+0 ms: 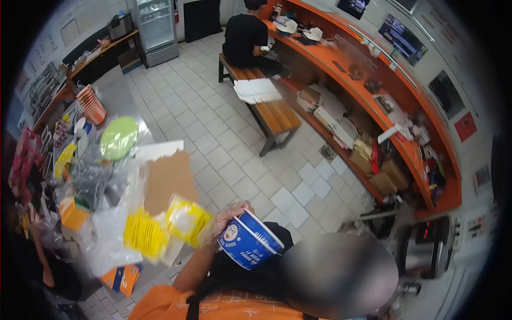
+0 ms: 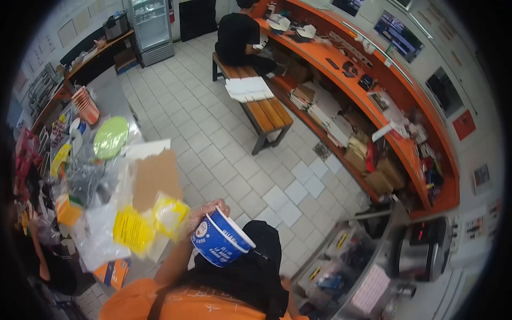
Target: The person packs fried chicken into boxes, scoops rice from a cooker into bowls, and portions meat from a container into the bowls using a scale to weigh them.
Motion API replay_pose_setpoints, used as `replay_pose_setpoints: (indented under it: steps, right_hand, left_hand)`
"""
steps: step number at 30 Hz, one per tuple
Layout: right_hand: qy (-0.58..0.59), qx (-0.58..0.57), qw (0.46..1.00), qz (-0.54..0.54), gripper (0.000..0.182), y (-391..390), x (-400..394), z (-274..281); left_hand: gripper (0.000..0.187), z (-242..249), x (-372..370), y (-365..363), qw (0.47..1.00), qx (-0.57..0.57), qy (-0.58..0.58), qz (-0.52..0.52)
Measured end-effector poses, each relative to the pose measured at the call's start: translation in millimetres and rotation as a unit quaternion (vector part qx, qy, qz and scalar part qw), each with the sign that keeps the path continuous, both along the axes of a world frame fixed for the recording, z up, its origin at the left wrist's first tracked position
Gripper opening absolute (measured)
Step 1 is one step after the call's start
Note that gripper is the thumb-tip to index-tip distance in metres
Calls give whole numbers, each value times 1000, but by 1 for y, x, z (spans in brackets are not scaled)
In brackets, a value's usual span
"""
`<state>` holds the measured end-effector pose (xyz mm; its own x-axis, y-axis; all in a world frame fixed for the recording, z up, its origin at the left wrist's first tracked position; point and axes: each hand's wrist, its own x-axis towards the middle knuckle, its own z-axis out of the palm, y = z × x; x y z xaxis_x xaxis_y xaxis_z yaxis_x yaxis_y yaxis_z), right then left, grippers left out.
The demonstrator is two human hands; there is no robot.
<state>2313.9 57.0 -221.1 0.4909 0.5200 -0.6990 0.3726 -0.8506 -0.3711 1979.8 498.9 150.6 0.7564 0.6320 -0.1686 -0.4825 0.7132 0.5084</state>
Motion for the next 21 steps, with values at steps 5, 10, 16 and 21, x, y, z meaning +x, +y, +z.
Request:
replay_pose_setpoints:
  steps: [5, 10, 16, 21]
  right_hand:
    - [37, -133, 990, -23, 44, 95, 66, 35]
    - [5, -79, 990, 117, 44, 369, 204, 17]
    - [206, 275, 888, 307, 37, 915, 69, 244]
    - [342, 319, 661, 587, 68, 1055, -145, 375]
  left_hand:
    - [24, 0, 49, 120, 984, -75, 107, 124]
    - [40, -45, 66, 224, 920, -140, 157, 330]
    - [37, -63, 39, 340, 769, -139, 141, 608]
    - [48, -58, 6, 480, 675, -118, 263, 680]
